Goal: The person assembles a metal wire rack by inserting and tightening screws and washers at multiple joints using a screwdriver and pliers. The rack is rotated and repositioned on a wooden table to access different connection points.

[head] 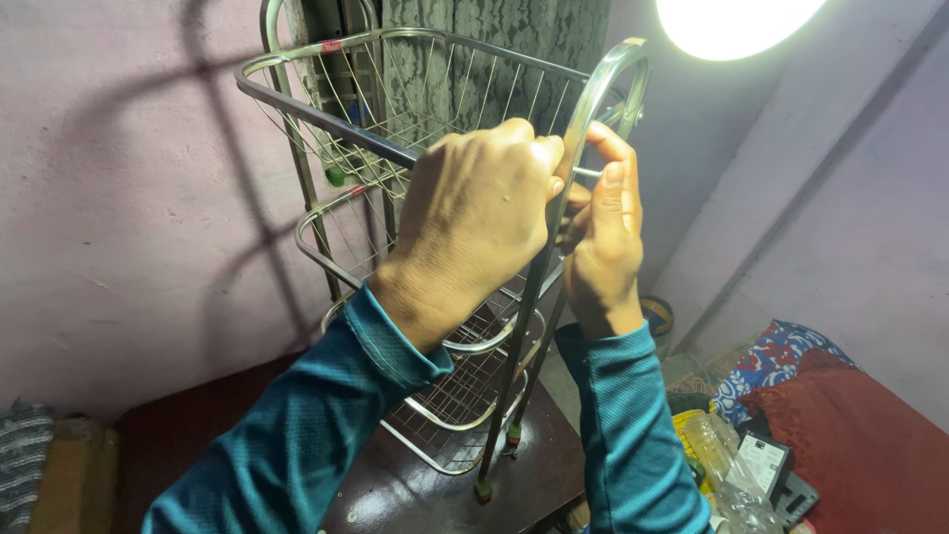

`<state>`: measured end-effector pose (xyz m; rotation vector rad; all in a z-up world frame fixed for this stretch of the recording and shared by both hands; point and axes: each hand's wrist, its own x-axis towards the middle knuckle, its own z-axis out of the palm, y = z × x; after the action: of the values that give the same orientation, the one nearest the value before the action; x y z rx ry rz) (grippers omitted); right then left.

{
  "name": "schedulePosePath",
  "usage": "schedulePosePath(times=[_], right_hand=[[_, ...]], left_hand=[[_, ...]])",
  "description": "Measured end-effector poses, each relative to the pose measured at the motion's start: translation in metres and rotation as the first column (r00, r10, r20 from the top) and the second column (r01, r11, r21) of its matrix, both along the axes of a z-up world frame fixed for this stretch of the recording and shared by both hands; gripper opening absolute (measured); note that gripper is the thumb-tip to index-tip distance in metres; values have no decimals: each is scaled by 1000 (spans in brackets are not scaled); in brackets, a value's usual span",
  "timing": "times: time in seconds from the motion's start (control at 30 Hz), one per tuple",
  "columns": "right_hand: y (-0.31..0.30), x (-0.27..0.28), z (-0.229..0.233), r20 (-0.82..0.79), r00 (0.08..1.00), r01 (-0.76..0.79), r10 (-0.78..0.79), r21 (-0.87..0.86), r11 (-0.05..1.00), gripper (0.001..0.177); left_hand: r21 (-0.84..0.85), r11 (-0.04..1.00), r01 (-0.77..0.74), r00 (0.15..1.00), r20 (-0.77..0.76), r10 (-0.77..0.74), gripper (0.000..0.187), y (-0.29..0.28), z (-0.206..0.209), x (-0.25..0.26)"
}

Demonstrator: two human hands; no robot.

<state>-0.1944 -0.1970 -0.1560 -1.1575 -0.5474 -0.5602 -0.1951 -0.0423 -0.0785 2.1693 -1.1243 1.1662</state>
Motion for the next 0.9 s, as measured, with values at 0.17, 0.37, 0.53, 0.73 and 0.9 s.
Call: schedulePosePath(times=[0.17, 0.37, 0.53, 0.73, 0.9], right_hand=[[-13, -6, 7, -235, 958, -140, 161, 105, 985, 55], [-9, 5, -4, 76, 875, -484, 478, 111, 868, 56], [4, 3, -5, 33, 975, -218, 222, -88, 972, 60], [33, 4, -2, 33, 990, -137, 140, -78, 987, 56], [35, -1, -1, 8, 988, -151, 151, -50, 987, 57]], left_hand=[[39, 998, 46, 998, 35, -47, 17, 5, 0, 5], [120, 989, 82, 996, 23, -85, 27, 16, 4, 13], [135, 984, 116, 992, 38, -122, 28, 34, 10, 20], [112, 984, 136, 989, -66, -129, 21, 63, 10, 25], [-97, 994, 44, 989, 144, -30, 38, 71, -6, 8]])
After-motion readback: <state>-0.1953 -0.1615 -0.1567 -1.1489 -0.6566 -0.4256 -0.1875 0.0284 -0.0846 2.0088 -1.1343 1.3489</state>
